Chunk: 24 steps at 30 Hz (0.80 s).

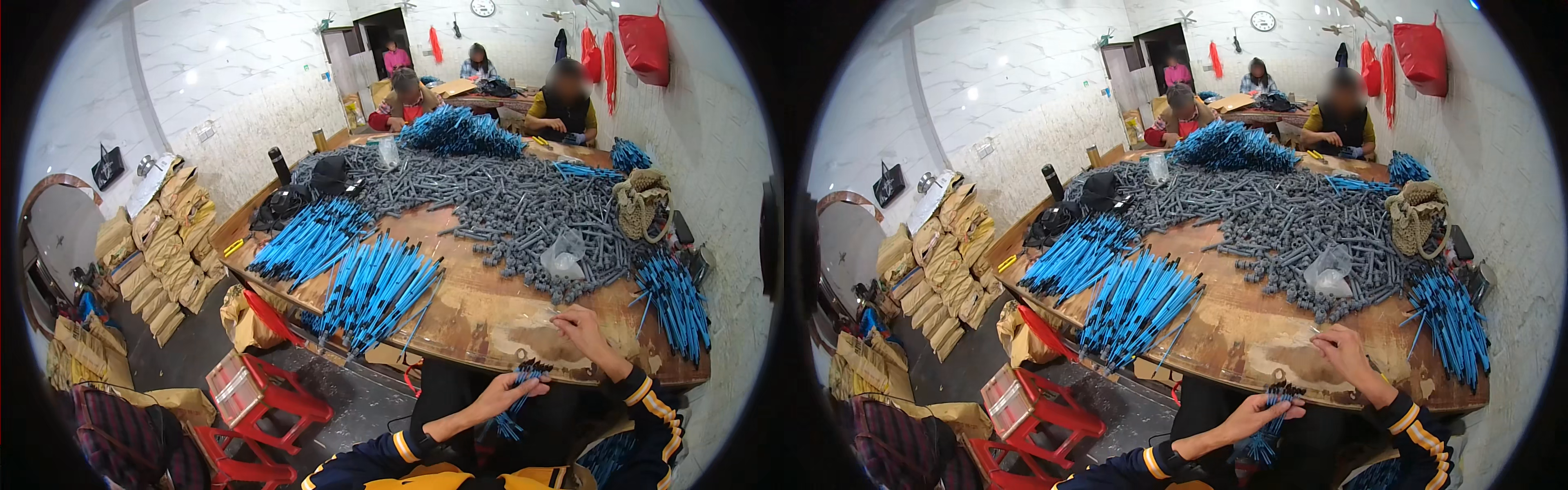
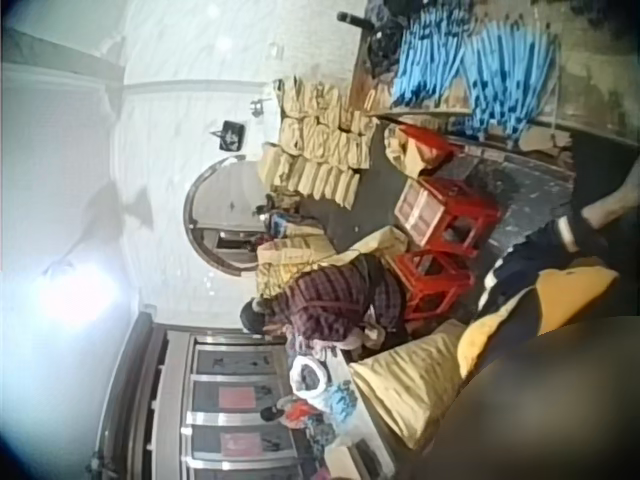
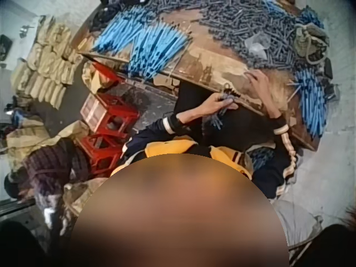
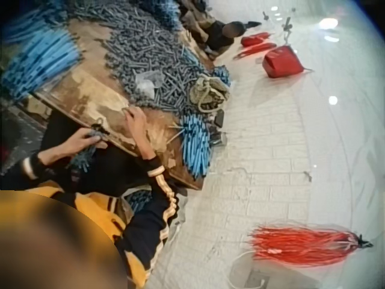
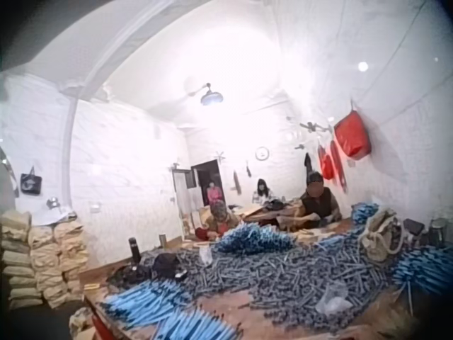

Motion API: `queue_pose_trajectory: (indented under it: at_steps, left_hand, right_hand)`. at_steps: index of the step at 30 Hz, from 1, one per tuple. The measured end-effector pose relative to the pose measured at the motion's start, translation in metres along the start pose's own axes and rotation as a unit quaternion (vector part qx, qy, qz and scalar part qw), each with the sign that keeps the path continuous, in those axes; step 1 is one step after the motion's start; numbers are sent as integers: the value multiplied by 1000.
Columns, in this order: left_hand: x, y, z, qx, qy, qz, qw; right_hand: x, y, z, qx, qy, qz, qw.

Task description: Assembling small blue electronic components with wires and using pliers to secure or adjust them on a production workbench.

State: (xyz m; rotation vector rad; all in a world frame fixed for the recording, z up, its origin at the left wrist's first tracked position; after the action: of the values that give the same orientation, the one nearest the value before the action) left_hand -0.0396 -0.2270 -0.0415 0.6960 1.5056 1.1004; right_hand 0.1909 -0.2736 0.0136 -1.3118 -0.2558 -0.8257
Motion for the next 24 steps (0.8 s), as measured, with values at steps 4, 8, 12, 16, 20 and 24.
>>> queue_pose_trajectory:
  at_steps: [4, 8, 12, 16, 20, 24]
  left_hand:
    - [-3, 5, 5, -56, 2, 96, 994]
    - [-11, 14, 8, -151, -8, 257, 954]
    - [-12, 9, 10, -107, -15, 152, 982]
    - [-13, 15, 14, -5, -26, -9, 1000]
    - [-7, 7, 15, 42, -27, -34, 998]
    - [1, -19, 10, -15, -47, 56, 997]
  right_hand:
    - [7, -9, 2, -11, 4, 18, 1000]
    - [21, -28, -2, -5, 25, 2, 1000]
    - [33, -37, -4, -28, 55, 4, 998]
    - [32, -24, -17, -104, 44, 90, 990]
    - [25, -16, -18, -108, 20, 97, 989]
    - [19, -19, -13, -47, 20, 61, 997]
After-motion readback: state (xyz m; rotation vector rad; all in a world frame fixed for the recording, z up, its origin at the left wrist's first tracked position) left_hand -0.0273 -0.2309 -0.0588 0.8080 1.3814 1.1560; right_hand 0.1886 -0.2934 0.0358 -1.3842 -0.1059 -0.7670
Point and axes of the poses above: each hand's wrist, its own z-axis towards the middle knuckle, its own x-axis out of the back of the hand, y = z × x, the point moved 2 cm from there along z, towards the middle knuckle, and after that the axes turned 1 degree about -y, right-handed, at the moved point
